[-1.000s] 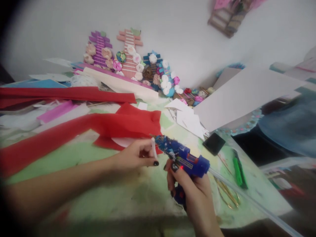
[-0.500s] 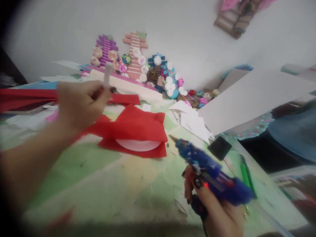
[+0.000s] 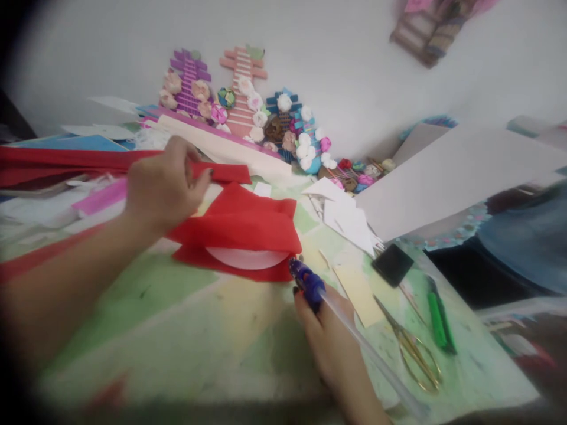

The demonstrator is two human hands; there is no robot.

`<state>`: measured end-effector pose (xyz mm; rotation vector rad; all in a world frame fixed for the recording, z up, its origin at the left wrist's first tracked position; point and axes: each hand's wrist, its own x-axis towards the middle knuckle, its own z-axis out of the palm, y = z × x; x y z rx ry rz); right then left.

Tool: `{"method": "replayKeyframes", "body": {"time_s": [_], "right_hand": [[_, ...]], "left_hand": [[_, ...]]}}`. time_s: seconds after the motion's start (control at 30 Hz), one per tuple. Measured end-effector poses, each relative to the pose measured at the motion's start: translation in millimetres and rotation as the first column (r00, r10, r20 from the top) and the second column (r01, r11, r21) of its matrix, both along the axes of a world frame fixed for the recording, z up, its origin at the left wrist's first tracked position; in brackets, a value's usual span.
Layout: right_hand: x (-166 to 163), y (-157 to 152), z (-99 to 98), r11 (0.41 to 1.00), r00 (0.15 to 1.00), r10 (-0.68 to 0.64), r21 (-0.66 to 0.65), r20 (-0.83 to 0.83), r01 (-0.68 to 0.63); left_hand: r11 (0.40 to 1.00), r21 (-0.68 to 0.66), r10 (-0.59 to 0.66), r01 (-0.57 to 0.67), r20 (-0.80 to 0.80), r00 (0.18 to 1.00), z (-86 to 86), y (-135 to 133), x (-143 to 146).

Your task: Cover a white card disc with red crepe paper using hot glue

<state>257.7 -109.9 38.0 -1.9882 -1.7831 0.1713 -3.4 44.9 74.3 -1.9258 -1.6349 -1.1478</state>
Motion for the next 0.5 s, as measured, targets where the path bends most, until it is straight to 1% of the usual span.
{"method": "replayKeyframes", "body": {"time_s": [0.03,0.07,0.1,0.13,0.17,0.2,0.23,0.3,0.33,0.37,0.43,0.5], "right_hand": [[0,2,-1.9,1.0,1.0,-0.001,-0.01,0.003,0.001],[1,3,-3.9,1.0,1.0,-0.003,-0.016,0.004,0.003],[1,5,-5.7,1.0,1.0,-0.006,-0.021,0.003,0.006],[1,6,-7.4,1.0,1.0,-0.01,-0.023,-0.001,0.01],[1,8,-8.7,1.0,1.0,-0.014,-0.024,-0.006,0.013],[1,9,-9.7,1.0,1.0,-0.016,-0.025,-0.013,0.015],[1,11,-10.5,1.0,1.0,-0.014,-0.025,-0.019,0.013],[1,15,-11.4,1.0,1.0,-0.004,-0.028,-0.031,0.003],[0,16,-11.6,0.999,0.999,0.001,-0.033,-0.037,-0.002],[0,18,-11.7,0.999,0.999,0.002,-0.039,-0.042,-0.003],[0,20,-11.8,0.999,0.999,0.002,-0.047,-0.045,-0.004],[0,21,-11.5,0.999,0.999,0.013,-0.032,-0.03,-0.013]], "left_hand": [[0.983,0.123,-0.128,0.135,-0.066,0.99,-0.8,-10,10],[0.924,0.186,-0.297,0.334,-0.203,0.933,-2.3,-19,19],[0.842,0.273,-0.393,0.466,-0.283,0.875,-4.5,-27,25],[0.772,0.307,-0.46,0.557,-0.336,0.822,-7.2,-34,31],[0.72,0.293,-0.52,0.629,-0.372,0.769,-10.3,-39,36],[0.686,0.241,-0.575,0.686,-0.397,0.715,-13.7,-42,40],[0.666,0.142,-0.63,0.733,-0.42,0.653,-17.4,-44,43],[0.635,-0.114,-0.718,0.764,-0.453,0.529,-25.4,-44,49],[0.623,-0.227,-0.747,0.749,-0.458,0.483,-29.4,-42,52],[0.619,-0.311,-0.763,0.721,-0.456,0.458,-33.2,-39,53],[0.626,-0.395,-0.77,0.673,-0.448,0.453,-39.1,-33,53],[0.641,-0.419,-0.763,0.643,-0.442,0.472,-42.1,-28,52]]}}
